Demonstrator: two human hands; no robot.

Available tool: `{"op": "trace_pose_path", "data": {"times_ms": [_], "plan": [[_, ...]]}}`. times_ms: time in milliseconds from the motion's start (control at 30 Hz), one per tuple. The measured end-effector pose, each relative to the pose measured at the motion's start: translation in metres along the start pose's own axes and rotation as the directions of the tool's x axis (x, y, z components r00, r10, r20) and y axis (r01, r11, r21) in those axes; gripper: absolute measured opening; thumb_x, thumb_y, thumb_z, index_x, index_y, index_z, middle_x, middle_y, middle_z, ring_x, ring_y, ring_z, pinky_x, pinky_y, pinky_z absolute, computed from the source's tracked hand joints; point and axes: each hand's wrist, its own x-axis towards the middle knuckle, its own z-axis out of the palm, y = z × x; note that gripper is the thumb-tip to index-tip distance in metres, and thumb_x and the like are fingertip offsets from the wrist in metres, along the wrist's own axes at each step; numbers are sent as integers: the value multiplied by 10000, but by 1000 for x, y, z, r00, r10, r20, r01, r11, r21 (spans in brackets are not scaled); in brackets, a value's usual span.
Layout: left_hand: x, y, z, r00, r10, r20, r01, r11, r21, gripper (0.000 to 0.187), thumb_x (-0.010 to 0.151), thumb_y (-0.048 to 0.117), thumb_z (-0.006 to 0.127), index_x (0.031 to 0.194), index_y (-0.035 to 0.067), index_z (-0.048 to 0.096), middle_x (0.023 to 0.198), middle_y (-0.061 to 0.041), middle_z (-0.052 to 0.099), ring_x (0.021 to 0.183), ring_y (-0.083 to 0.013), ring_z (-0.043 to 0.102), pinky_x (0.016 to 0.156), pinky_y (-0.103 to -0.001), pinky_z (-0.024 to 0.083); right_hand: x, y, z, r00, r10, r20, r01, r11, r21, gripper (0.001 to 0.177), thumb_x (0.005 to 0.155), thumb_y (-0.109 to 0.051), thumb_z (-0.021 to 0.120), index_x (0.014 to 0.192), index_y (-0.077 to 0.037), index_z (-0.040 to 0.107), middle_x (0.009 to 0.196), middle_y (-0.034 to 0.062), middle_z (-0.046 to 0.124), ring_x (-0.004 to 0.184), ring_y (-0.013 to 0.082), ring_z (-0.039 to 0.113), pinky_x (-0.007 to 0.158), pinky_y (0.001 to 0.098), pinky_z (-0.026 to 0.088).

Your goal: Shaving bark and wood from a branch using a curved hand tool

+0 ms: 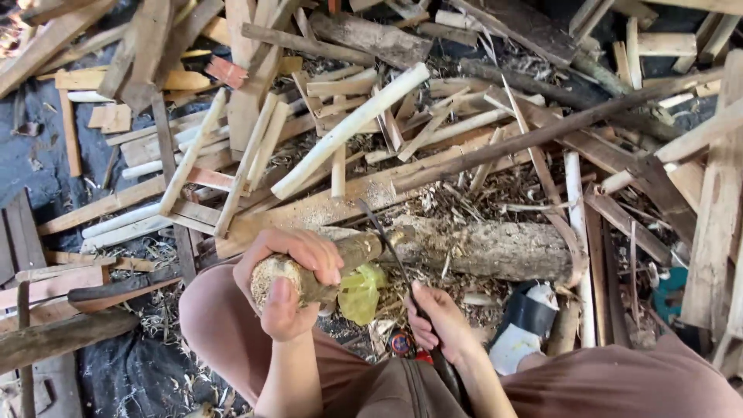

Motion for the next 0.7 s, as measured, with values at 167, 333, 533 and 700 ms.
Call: {"op": "trace_pose_path", "data": {"times_ms": [167,333,533,700], "plan": [[3,-4,-4,999,22,46,-21,999,-26,240,1006,268,563,965,32,578,731,-50,633,633,-143,628,655,-258,572,-36,-33,38,985,-132,110,141,987,-78,394,1060,-281,519,794,9,529,510,12,412,334,93,277,306,261,258],[-2,-2,9,1000,20,19,-19,997,-69,266,1006,277,620,949,18,607,763,-50,643,654,-140,646,657,-262,583,1,9,-15,994,20,-104,-23,1000,-20,396,1047,-336,540,941,40,603,514,6,394,324,108,273,289,279,214],[-2,-5,-6,1000,14,5,-13,997,-80,250,997,276,615,937,33,607,724,-44,641,604,-124,622,625,-243,569,-25,-21,8,987,-102,-120,88,989,-123,428,1083,-320,472,853,20,593,517,-22,387,332,84,259,290,279,217],[1,-5,-1,1000,7,-3,-7,992,-125,268,981,294,639,947,29,612,744,-48,654,619,-127,627,621,-244,577,-52,-20,39,921,-375,-102,219,717,-662,288,952,-208,648,729,-27,620,494,6,537,345,109,443,297,265,336]]}}
